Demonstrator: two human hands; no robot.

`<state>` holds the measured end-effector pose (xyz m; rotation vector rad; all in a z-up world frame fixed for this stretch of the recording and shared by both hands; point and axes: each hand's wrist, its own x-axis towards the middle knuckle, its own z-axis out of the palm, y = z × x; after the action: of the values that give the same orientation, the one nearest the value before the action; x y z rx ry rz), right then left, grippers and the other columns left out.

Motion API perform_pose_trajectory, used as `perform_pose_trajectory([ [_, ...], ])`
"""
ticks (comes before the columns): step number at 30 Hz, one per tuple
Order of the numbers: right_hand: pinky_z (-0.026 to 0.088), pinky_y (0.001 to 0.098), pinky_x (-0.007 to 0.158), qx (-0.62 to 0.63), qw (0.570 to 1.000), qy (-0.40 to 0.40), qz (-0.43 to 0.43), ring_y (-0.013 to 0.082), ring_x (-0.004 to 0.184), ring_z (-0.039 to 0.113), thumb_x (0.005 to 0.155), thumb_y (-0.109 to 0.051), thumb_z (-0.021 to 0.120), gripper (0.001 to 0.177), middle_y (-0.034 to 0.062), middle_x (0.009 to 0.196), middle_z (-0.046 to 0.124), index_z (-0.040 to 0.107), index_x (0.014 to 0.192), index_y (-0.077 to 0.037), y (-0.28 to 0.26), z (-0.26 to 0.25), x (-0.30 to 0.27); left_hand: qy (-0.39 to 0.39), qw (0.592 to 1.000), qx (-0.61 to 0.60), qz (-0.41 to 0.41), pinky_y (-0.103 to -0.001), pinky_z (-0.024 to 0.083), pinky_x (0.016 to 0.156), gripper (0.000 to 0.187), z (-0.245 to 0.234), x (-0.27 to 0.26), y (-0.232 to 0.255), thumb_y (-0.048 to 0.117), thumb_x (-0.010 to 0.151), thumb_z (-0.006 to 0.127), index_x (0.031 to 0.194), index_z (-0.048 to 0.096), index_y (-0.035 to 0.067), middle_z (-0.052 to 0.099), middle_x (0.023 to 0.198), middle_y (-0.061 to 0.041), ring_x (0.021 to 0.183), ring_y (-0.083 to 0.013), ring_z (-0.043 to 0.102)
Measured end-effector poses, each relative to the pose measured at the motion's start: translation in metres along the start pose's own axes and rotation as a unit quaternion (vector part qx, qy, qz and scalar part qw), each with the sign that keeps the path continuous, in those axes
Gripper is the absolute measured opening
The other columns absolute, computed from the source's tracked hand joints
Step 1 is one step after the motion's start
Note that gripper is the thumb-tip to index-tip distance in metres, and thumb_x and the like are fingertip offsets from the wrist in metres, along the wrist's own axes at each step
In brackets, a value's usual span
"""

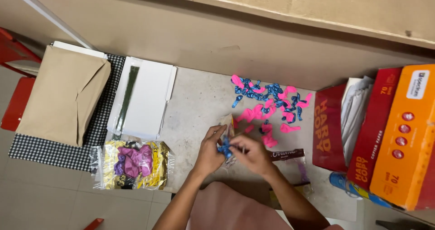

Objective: Organizing balloons and accessories into plastic bags at a desk.

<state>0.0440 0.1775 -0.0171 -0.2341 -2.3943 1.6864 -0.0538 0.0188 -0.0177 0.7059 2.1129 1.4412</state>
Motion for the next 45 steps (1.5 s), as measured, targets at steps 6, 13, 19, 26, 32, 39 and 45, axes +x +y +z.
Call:
perform_pose_trajectory([
  [6, 0.054, 0.0485, 0.066, -0.361, 0.928, -0.084, -0.025, 0.0360, 0.080, 0.070, 0.081, -0.008, 0.069, 0.025, 0.0150, 0.104, 0.068, 0.068, 0.106, -0.006, 0.013, 0.027, -0.004, 0.039, 0.993, 0.039, 0.106, -0.035, 0.055, 0.086, 0.075, 0.005, -0.019, -0.008, -0.013, 0.065, 0.066, 0.140, 0.057, -0.004, 0.058, 0.135, -0.018, 0.106, -0.0302, 0.064],
  [13, 0.057, 0.0465, 0.072, -0.461, 0.869, -0.177, -0.017, 0.0335, 0.081, 0.071, 0.077, -0.005, 0.067, 0.041, 0.0139, 0.098, 0.070, 0.067, 0.118, -0.004, 0.050, 0.042, -0.005, 0.020, 0.999, 0.016, -0.026, -0.034, 0.055, 0.076, 0.077, 0.002, -0.034, -0.004, -0.012, 0.065, 0.064, 0.140, 0.056, 0.001, 0.059, 0.133, -0.014, 0.080, -0.0255, 0.064],
  [19, 0.057, 0.0399, 0.064, -0.244, 0.960, -0.116, 0.071, 0.0262, 0.073, 0.075, 0.094, -0.029, 0.070, 0.021, 0.0101, 0.084, 0.077, 0.075, 0.092, -0.008, 0.040, 0.013, 0.028, 0.037, 0.999, 0.025, -0.019, -0.033, 0.055, 0.075, 0.078, -0.002, -0.035, -0.016, -0.013, 0.063, 0.063, 0.140, 0.056, 0.000, 0.059, 0.132, -0.014, 0.080, -0.0247, 0.064],
  [26, 0.057, 0.0390, 0.068, -0.234, 0.971, 0.003, 0.050, 0.0260, 0.078, 0.075, 0.088, -0.030, 0.069, 0.022, 0.0095, 0.088, 0.077, 0.075, 0.097, -0.010, 0.174, -0.025, 0.102, 0.050, 0.998, 0.009, -0.048, -0.033, 0.054, 0.076, 0.082, -0.017, -0.033, -0.010, -0.012, 0.060, 0.069, 0.139, 0.055, 0.000, 0.060, 0.131, -0.013, 0.083, -0.0256, 0.062],
  [32, 0.053, 0.0514, 0.090, -0.339, 0.939, -0.040, 0.045, 0.0398, 0.109, 0.065, 0.082, -0.039, 0.071, 0.063, 0.0201, 0.116, 0.069, 0.055, 0.139, -0.017, 0.309, -0.011, 0.155, 0.079, 0.997, -0.008, -0.017, -0.032, 0.056, 0.078, 0.079, -0.015, -0.033, -0.029, -0.011, 0.062, 0.069, 0.139, 0.057, -0.001, 0.059, 0.133, -0.017, 0.098, -0.0291, 0.065],
  [39, 0.050, 0.0580, 0.089, -0.432, 0.899, 0.055, 0.036, 0.0500, 0.115, 0.053, 0.080, -0.036, 0.071, 0.058, 0.0276, 0.131, 0.053, 0.053, 0.132, -0.018, 0.383, 0.030, 0.138, 0.110, 0.993, -0.034, 0.007, -0.033, 0.055, 0.084, 0.079, -0.013, -0.037, -0.075, -0.010, 0.062, 0.065, 0.141, 0.059, -0.003, 0.058, 0.136, -0.019, 0.113, -0.0326, 0.064],
  [45, 0.055, 0.0546, 0.077, -0.438, 0.893, 0.024, 0.106, 0.0426, 0.091, 0.068, 0.086, -0.030, 0.071, 0.024, 0.0175, 0.098, 0.071, 0.068, 0.103, -0.014, 0.389, 0.030, 0.148, 0.114, 0.992, -0.020, 0.057, -0.036, 0.052, 0.094, 0.070, 0.016, -0.012, -0.160, -0.004, 0.073, 0.075, 0.142, 0.060, -0.005, 0.059, 0.136, -0.021, 0.120, -0.0351, 0.062],
])
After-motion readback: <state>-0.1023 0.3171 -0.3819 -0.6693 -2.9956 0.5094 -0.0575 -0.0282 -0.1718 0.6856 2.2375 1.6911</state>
